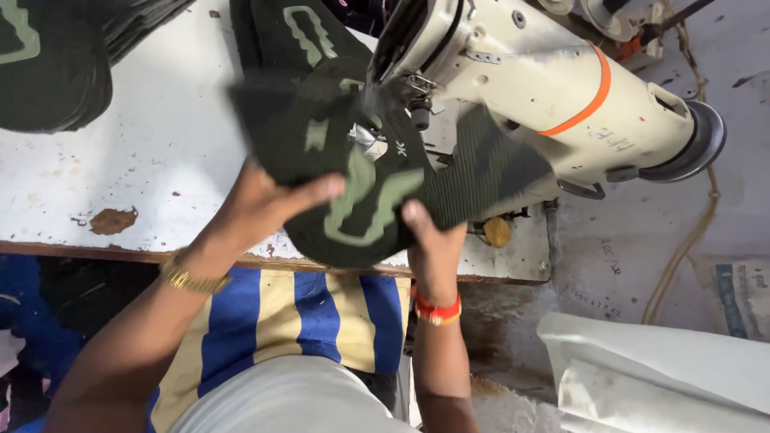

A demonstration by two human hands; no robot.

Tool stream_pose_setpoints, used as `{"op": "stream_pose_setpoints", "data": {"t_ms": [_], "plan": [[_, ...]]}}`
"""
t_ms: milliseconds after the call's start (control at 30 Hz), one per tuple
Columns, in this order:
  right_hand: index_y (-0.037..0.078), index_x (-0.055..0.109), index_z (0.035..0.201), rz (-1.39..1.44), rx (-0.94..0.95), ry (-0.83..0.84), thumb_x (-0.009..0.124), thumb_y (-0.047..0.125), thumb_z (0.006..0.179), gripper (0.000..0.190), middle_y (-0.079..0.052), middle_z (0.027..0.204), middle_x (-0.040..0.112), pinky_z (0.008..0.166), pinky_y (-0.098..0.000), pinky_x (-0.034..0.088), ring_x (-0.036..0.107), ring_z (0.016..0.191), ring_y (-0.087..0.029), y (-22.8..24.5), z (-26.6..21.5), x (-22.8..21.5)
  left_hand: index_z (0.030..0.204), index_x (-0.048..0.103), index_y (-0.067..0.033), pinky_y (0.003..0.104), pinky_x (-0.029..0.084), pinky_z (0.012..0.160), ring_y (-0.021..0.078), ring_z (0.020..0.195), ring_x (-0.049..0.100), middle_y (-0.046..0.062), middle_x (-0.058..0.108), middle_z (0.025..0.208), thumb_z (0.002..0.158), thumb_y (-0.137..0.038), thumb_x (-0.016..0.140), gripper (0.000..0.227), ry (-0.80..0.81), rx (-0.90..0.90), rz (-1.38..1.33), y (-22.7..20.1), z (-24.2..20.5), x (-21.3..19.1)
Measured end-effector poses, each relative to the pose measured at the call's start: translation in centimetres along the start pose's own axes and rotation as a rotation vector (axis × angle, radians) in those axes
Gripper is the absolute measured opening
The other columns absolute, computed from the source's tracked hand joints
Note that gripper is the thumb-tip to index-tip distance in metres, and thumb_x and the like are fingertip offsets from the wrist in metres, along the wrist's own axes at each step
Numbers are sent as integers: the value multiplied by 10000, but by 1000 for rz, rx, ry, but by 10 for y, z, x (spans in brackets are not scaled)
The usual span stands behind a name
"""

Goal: The person uses a sewing machine to stitch the edges of black slipper uppers with a green logo. They guide the slippers under the needle, cut the thread with scissors, and stack the finished pieces on the table.

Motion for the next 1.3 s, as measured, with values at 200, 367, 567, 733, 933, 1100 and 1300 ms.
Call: {"op": "stream_pose_setpoints", "data": {"t_ms": [200,367,567,733,933,1100,1300], "plan": [[-53,669,1165,-51,135,-72,739,28,907,279,-86,1071,720,851,-327,545,675,929,-180,-51,45,-14,1181,672,8,285,599,858,118,984,705,52,736,1105,914,-31,756,283,-156,-182,-338,74,23,-15],[-49,661,1191,2,205,-56,731,54,909,308,-95,1089,726,886,-323,541,682,956,-183,-72,43,-14,1124,694,33,298,614,835,146,945,734,85,757,1075,900,-1,742,231,-213,-281,-347,99,15,-21],[-54,683,1179,40,295,-61,716,83,906,307,-108,1094,742,878,-320,554,709,960,-182,-82,42,-9,1099,701,53,318,628,778,176,901,746,116,762,1052,886,-18,722,225,-275,-334,-339,99,13,-26],[-70,719,1120,-20,275,-59,721,84,917,254,-112,1045,755,817,-316,566,712,892,-180,-80,59,-13,1091,700,57,309,631,758,171,877,744,117,757,1036,880,-3,709,220,-299,-324,-335,95,25,-27],[-84,727,1095,-62,239,-41,721,83,933,232,-107,1006,760,772,-305,558,704,840,-163,-80,60,-14,1079,687,69,318,632,726,178,843,749,120,759,1007,882,6,707,208,-333,-316,-333,96,30,-30],[-77,729,1074,-58,230,-62,724,87,926,220,-97,989,758,760,-297,561,705,824,-152,-81,61,-11,1139,681,73,297,618,790,151,892,734,111,753,1052,903,15,716,246,-278,-230,-288,86,34,-32],[-85,727,1081,-60,203,-48,742,78,926,226,-100,999,757,777,-299,557,698,836,-155,-90,73,-21,1159,674,62,297,615,830,143,943,733,104,744,1093,928,14,700,238,-272,-175,-248,82,38,-30]]}}
Point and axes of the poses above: each hand's wrist, its own z-axis towards the middle knuckle, its own x-axis out of the palm, y = z × x, the point moved 9 cm from there along z, towards the middle knuckle
